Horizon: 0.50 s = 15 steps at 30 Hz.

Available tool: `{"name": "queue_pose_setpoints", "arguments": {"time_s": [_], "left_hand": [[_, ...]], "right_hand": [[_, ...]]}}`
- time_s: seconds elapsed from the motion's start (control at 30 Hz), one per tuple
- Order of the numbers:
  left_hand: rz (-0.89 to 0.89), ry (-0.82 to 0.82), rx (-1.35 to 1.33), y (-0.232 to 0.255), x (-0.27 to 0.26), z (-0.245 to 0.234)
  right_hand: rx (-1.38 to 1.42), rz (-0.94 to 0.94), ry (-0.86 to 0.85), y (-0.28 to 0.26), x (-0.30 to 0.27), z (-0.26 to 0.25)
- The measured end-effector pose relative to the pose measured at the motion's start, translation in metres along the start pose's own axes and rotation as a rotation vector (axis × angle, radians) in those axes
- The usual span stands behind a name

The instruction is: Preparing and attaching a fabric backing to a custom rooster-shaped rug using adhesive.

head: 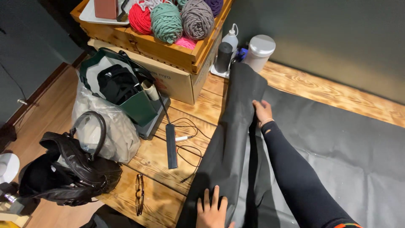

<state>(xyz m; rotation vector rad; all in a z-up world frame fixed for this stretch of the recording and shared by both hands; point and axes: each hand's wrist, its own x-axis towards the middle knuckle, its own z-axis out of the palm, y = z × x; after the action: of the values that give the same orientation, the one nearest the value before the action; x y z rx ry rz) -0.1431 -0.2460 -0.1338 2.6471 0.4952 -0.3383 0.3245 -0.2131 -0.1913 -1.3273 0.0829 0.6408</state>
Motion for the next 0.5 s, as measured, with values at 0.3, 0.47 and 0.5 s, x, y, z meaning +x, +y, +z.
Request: {"name": "queue_pose_setpoints", "arguments": {"time_s": [0.3, 0.47, 0.5], "left_hand": [[-0.043, -0.293, 0.026, 0.012, 0.009, -0.042], [-0.047, -0.191, -0.014, -0.004, 0.010, -0.031], [-0.041, -0.100, -0.084, -0.011, 0.010, -0.030]], "right_hand": [[-0.773, -0.329, 0.106, -0.018, -0.094, 0.030], [-0.703, -0.265, 0.169, 0.021, -0.090, 0.015], [-0.578, -0.306, 0.207, 0.036, -0.077, 0.002]]}}
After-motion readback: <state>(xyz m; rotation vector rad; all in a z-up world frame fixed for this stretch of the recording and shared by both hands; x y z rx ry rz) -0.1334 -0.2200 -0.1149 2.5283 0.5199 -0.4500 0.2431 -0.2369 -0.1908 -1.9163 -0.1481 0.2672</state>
